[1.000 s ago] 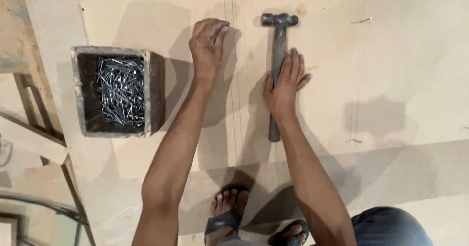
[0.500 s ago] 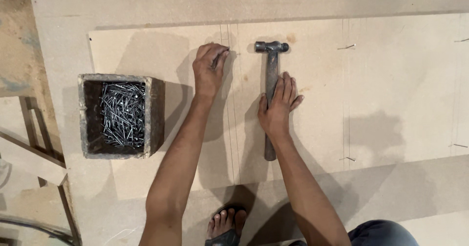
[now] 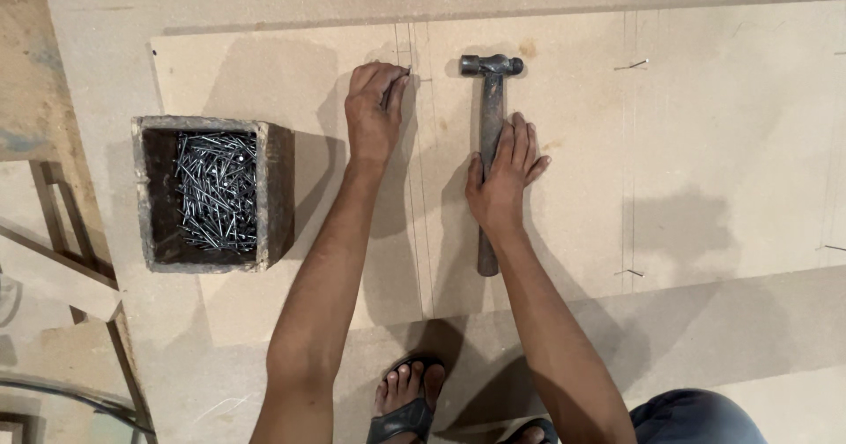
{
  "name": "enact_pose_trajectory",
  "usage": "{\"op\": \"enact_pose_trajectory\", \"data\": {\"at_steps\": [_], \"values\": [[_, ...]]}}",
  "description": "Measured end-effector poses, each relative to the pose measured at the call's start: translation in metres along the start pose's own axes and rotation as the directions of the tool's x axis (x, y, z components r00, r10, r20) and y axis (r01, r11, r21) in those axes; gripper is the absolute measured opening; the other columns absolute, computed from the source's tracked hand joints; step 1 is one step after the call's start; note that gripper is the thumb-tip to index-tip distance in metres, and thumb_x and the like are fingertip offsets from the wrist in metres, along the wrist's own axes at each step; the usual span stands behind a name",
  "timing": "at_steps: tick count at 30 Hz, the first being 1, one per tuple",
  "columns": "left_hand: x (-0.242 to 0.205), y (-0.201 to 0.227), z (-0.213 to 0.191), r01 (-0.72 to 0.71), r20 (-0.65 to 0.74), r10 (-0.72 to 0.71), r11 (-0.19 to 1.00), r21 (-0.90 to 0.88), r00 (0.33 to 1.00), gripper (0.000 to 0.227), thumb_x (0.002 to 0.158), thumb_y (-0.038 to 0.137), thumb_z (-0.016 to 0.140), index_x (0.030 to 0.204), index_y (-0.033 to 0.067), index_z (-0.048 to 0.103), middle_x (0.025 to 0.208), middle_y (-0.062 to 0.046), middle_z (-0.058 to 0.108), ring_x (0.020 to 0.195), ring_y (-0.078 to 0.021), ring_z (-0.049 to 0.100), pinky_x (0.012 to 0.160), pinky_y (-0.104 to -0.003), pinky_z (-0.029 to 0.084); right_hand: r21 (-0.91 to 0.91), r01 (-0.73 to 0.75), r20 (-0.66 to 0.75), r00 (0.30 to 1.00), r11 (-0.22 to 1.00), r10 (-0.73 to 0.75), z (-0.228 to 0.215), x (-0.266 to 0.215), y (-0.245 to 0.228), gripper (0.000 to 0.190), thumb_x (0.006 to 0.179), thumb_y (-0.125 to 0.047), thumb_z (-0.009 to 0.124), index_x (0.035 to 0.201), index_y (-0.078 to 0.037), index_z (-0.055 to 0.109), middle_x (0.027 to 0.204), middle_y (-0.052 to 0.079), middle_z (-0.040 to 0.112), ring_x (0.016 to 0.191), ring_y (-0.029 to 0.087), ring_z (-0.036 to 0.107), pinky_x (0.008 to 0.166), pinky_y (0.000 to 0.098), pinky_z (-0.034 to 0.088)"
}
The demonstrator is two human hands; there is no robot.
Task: The person hammers nails into a wooden board using a hammer. They repeatedly pick nails from a nearby container and drive them into the wood along a marked line.
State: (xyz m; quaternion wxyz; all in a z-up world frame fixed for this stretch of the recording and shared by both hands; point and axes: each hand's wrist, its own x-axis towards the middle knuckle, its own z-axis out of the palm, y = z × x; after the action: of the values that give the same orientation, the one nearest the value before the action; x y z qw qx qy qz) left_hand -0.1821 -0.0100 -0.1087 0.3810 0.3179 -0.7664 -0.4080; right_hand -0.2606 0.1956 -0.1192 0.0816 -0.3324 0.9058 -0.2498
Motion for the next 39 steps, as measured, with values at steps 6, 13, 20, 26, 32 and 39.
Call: {"op": "enact_pose_trajectory", "data": {"at_steps": [6, 13, 20, 26, 32, 39], "values": [[0.001, -0.003, 0.001, -0.07, -0.022, 0.07, 0.997, 0.018, 0.997, 0.014, 0.091, -0.005, 0.076, 0.104, -0.0001, 0.073, 0.105, -0.011, 0.069, 0.103, -0.0271, 0.064, 0.09, -0.036, 0.054, 0.022, -0.012, 0.038, 0.999, 1.0, 0.012, -0.003, 0.0, -0.001, 0.078, 0.089, -0.012, 0.064, 0.155, 0.006, 0.026, 0.167, 0.023, 0.02, 0.156, 0.044, 0.01, 0.115, 0.076, -0.006], [0.003, -0.002, -0.001, -0.066, -0.013, 0.066, 0.998, 0.01, 0.998, 0.015, 0.089, -0.006, 0.074, 0.103, 0.0007, 0.074, 0.103, -0.012, 0.069, 0.102, -0.029, 0.065, 0.089, -0.037, 0.054, 0.031, 0.016, 0.112, 0.993, 0.999, -0.019, 0.005, 0.023, -0.01, 0.087, 0.084, -0.009, 0.066, 0.157, 0.007, 0.021, 0.169, 0.026, 0.011, 0.157, 0.046, 0.001, 0.114, 0.0763, -0.011], [0.003, 0.001, -0.003, 0.013, -0.013, -0.013, 0.998, -0.063, 1.0, 0.01, 0.092, -0.001, 0.077, 0.1, 0.0011, 0.073, 0.102, -0.012, 0.07, 0.099, -0.0275, 0.066, 0.088, -0.035, 0.055, -0.002, 0.012, 0.096, 0.995, 1.0, -0.012, 0.006, 0.025, -0.015, 0.088, 0.084, -0.01, 0.068, 0.157, 0.006, 0.021, 0.169, 0.023, 0.011, 0.157, 0.044, 0.002, 0.113, 0.079, -0.009], [0.004, -0.005, -0.003, 0.018, 0.0, -0.018, 0.997, -0.071, 1.0, 0.009, 0.092, -0.002, 0.078, 0.099, 0.0009, 0.074, 0.101, -0.011, 0.071, 0.099, -0.0261, 0.067, 0.088, -0.036, 0.055, -0.002, 0.004, 0.096, 0.995, 1.0, -0.003, 0.007, 0.026, -0.016, 0.089, 0.084, -0.01, 0.067, 0.158, 0.006, 0.02, 0.169, 0.023, 0.012, 0.158, 0.044, 0.003, 0.114, 0.0787, -0.009], [0.003, -0.009, 0.0, 0.015, -0.008, -0.016, 0.997, -0.08, 1.0, 0.008, 0.093, 0.002, 0.079, 0.1, 0.0015, 0.075, 0.103, -0.011, 0.071, 0.1, -0.0232, 0.068, 0.088, -0.034, 0.057, 0.015, 0.002, 0.101, 0.995, 1.0, -0.004, 0.006, 0.024, -0.016, 0.087, 0.085, -0.009, 0.066, 0.157, 0.007, 0.021, 0.169, 0.023, 0.011, 0.158, 0.043, 0.003, 0.114, 0.0784, -0.011], [0.002, -0.006, 0.0, 0.035, -0.001, -0.035, 0.999, -0.029, 0.999, 0.009, 0.091, 0.002, 0.081, 0.098, 0.0012, 0.075, 0.1, -0.01, 0.071, 0.098, -0.0242, 0.067, 0.086, -0.034, 0.057, 0.008, 0.002, 0.103, 0.995, 1.0, -0.003, 0.005, 0.025, -0.017, 0.087, 0.084, -0.01, 0.066, 0.157, 0.007, 0.021, 0.169, 0.023, 0.011, 0.157, 0.044, 0.002, 0.114, 0.0787, -0.01]]}}
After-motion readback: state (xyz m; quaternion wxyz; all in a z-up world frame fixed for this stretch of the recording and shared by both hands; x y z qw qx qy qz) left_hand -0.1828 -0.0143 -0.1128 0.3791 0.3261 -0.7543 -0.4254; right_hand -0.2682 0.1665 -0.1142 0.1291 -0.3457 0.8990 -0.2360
